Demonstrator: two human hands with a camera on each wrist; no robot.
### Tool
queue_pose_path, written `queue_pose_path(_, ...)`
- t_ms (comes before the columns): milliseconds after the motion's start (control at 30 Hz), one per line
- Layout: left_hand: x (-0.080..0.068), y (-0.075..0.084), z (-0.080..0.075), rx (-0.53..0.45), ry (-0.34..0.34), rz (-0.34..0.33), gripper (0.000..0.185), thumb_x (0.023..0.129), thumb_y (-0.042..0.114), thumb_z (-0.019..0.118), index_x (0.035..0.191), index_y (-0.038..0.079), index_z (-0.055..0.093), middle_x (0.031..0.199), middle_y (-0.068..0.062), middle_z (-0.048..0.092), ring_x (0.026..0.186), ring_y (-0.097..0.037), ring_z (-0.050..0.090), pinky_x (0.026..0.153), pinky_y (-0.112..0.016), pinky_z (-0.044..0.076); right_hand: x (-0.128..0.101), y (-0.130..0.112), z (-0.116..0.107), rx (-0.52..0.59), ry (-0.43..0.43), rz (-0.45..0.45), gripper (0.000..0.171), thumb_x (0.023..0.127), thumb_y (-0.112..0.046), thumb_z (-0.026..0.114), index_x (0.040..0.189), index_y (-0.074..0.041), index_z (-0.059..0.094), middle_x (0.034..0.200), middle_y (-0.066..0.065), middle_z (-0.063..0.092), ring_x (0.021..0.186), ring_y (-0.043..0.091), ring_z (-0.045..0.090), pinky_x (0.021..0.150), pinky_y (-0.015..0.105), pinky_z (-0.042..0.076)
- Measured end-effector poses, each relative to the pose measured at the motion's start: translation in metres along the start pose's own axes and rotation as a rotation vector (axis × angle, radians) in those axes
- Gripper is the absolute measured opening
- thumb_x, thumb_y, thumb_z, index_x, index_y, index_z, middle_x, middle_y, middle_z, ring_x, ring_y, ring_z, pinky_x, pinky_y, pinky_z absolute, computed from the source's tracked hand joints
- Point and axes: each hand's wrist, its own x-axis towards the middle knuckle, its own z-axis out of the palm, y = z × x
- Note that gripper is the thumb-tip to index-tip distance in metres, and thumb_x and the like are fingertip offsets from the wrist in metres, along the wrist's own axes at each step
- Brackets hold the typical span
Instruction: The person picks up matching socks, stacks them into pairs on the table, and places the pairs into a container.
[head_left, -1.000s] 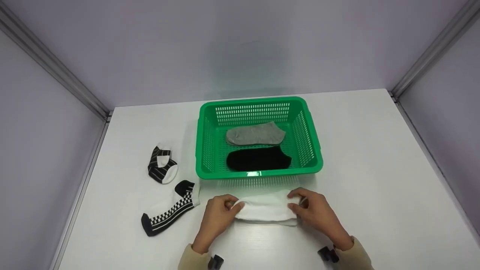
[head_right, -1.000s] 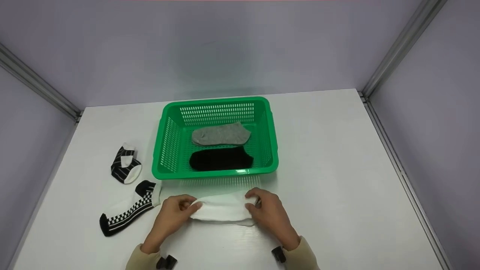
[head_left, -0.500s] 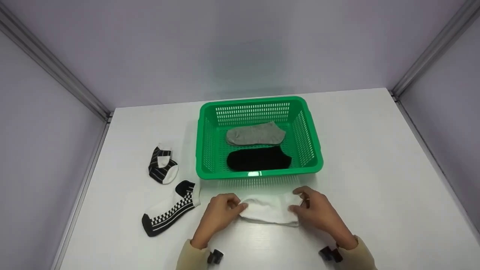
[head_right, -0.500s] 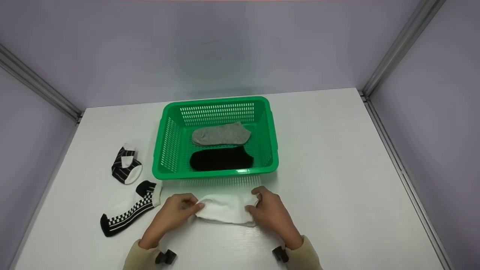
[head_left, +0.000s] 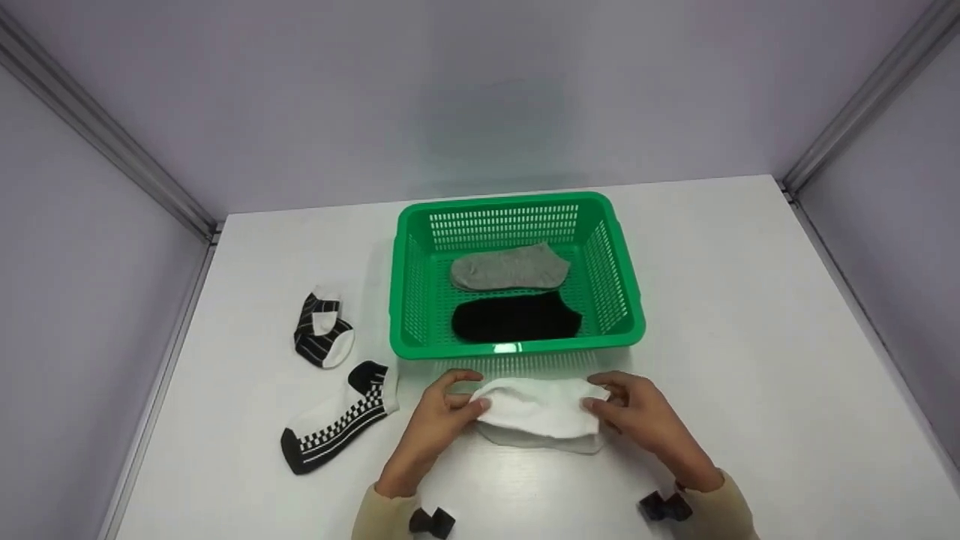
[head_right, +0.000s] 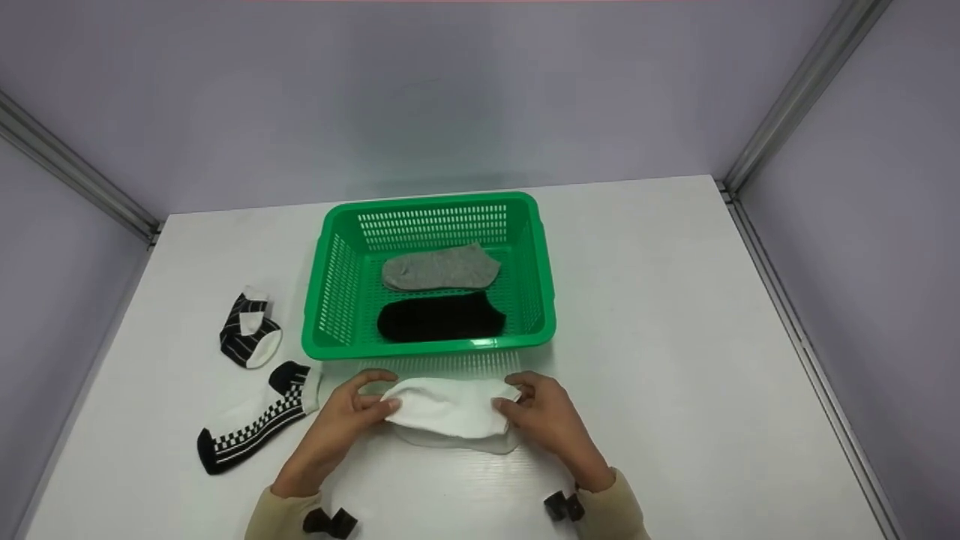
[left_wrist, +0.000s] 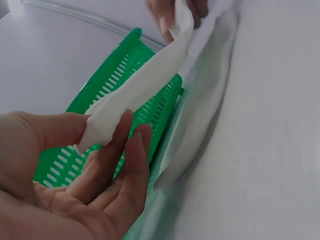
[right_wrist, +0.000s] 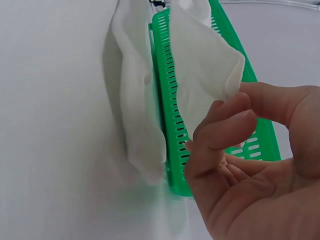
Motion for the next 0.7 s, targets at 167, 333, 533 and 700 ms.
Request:
queue_pose_path(167, 0.001, -0.004, -0.005, -0.318, -0.101, -0.051, 0.059, 0.103, 0.009, 0.065, 0.152, -0.014, 0.041, 0.132, -0.021, 0.071, 0.118, -0.018, 0.070, 0.102, -0.032, 0.057, 0.006, 0.008, -0.003, 0.108, -0.011, 0.063, 0.060, 0.095, -0.029, 0.078, 0.141, 0.003, 0.060, 0.075, -0.004, 0.063, 0.067, 0.009, 0.056, 0.059, 0.025, 0.048)
queue_pose_path(333, 0.002, -0.008, -0.006, -0.589, -0.148, -0.125, 0.050, 0.105, 0.003, 0.057, 0.151, -0.012, 0.044, 0.131, -0.009, 0.066, 0.117, -0.015, 0.060, 0.104, -0.035, 0.052, 0.007, 0.013, -0.006, 0.255, -0.104, 0.055, 0.061, 0.097, -0.025, 0.077, 0.141, 0.011, 0.056, 0.079, -0.007, 0.070, 0.069, 0.004, 0.058, 0.062, 0.020, 0.048)
queue_pose_path(533, 0.001, -0.009, -0.002, -0.659, -0.150, -0.159, 0.021, 0.107, 0.019, 0.060, 0.121, 0.010, 0.073, 0.124, -0.007, 0.065, 0.115, -0.021, 0.055, 0.099, -0.039, 0.048, 0.006, 0.016, -0.006, 0.394, -0.182, 0.061, 0.055, 0.098, -0.021, 0.075, 0.135, 0.013, 0.053, 0.078, -0.008, 0.066, 0.067, 0.002, 0.055, 0.060, 0.017, 0.045)
queue_pose_path(700, 0.004, -0.010, 0.001, -0.646, -0.195, -0.121, 0.025, 0.109, 0.023, 0.057, 0.125, 0.010, 0.070, 0.132, -0.007, 0.060, 0.126, -0.022, 0.054, 0.108, -0.043, 0.046, 0.007, 0.017, -0.006, 0.422, -0.217, 0.048, 0.055, 0.099, -0.018, 0.074, 0.136, 0.010, 0.046, 0.077, -0.009, 0.064, 0.066, 0.001, 0.055, 0.058, 0.017, 0.044)
